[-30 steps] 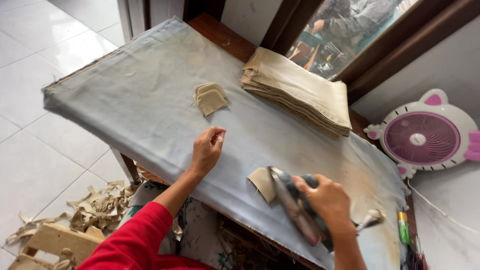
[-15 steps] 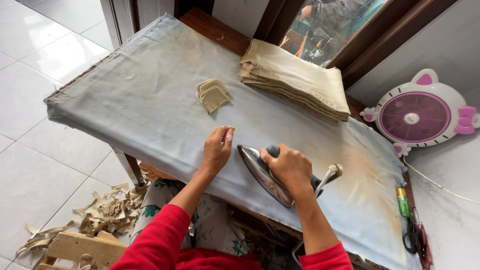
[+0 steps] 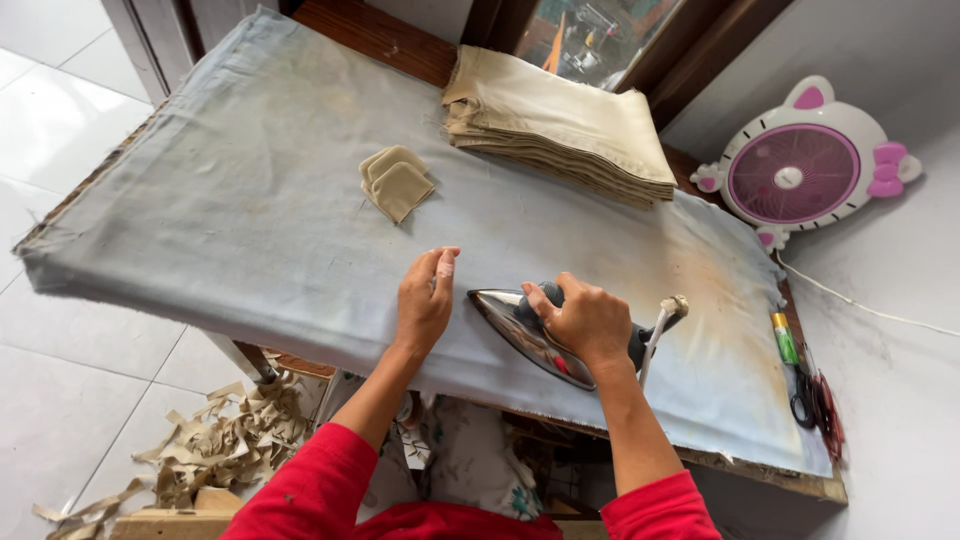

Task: The person irons small beige fabric pieces on a covered ironing board using a steam iron. They repeatedly pick up pieces, iron them, and place them into a neat stack on the board.

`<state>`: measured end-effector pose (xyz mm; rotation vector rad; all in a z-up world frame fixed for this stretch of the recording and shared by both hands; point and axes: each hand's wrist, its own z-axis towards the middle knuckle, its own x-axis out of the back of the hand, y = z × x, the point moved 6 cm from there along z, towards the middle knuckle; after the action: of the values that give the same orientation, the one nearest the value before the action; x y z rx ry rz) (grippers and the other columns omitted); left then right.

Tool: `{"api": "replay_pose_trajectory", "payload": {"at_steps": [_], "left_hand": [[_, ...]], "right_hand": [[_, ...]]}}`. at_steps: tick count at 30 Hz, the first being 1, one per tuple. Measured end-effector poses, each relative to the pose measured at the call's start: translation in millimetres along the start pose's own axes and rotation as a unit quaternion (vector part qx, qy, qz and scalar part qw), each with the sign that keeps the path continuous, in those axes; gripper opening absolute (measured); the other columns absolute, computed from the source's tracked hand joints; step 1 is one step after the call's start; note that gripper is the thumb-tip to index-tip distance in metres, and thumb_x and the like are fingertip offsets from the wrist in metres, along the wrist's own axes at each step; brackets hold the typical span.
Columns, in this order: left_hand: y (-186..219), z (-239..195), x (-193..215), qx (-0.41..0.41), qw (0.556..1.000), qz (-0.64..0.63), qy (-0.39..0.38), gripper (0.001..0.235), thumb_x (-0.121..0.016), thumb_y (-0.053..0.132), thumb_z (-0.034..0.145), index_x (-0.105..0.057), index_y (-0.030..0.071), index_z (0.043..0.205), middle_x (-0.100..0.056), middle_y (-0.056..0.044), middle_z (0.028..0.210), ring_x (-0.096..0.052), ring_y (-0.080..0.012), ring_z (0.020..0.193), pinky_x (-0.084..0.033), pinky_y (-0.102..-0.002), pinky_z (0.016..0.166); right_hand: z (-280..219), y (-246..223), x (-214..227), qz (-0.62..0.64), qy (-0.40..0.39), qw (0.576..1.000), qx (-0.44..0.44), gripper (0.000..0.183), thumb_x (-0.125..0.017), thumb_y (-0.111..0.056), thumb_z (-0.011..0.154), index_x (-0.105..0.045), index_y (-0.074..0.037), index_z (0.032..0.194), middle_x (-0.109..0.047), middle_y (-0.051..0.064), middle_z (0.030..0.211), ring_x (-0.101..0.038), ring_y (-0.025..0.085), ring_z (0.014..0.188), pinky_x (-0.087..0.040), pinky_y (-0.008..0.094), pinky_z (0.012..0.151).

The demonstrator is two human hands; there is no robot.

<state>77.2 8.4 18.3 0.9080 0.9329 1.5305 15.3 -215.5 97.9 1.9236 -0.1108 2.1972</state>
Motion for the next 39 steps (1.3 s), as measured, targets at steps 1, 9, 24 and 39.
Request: {"api": "replay_pose_trajectory", "payload": {"at_steps": [1,9,24,39], "left_hand": [[0,-3,2,-0.002,1.0,-0.001,-0.006,0.028,-0.05,0.023,0.111,-0.072,0.006,0.117,-0.073,-0.017,0.108,-0.07,-0.0365,0.106,-0.055,-0.046,0.094],[-4,3,-7,-0.01,0.999,0.026,-0.03,0.025,-0.053,0.026,0.11,-0.074,0.012,0.112,-0.074,-0.012,0.103,-0.071,-0.0334,0.103,-0.055,-0.043,0.092],[4,-6,-5,-0.007,0.999,0.041,0.029,0.029,-0.051,0.027,0.112,-0.074,0.009,0.112,-0.075,-0.017,0.103,-0.071,-0.0384,0.103,-0.054,-0.048,0.091],[6,-9,-14,0.026,0.994,0.104,0.017,0.029,-0.052,0.028,0.112,-0.075,0.011,0.111,-0.075,-0.016,0.104,-0.071,-0.0368,0.107,-0.054,-0.049,0.097]], "right_hand": [[-2,-1,-1,0.001,0.0,1.0,-0.006,0.068,-0.04,-0.085,0.089,-0.064,-0.022,0.093,-0.075,0.015,0.084,-0.075,0.039,0.086,-0.057,0.051,0.079],[0,-4,6,0.032,0.002,0.999,-0.01,0.065,-0.043,-0.081,0.086,-0.064,-0.02,0.094,-0.075,0.016,0.086,-0.074,0.041,0.087,-0.056,0.055,0.079],[3,3,11,0.071,-0.085,0.993,0.028,0.076,-0.036,-0.085,0.087,-0.073,-0.021,0.105,-0.076,0.019,0.095,-0.074,0.041,0.097,-0.054,0.053,0.084],[-2,11,22,0.129,-0.12,0.981,0.085,0.072,-0.04,-0.079,0.09,-0.074,-0.019,0.112,-0.077,0.016,0.1,-0.073,0.039,0.103,-0.054,0.053,0.087]]}}
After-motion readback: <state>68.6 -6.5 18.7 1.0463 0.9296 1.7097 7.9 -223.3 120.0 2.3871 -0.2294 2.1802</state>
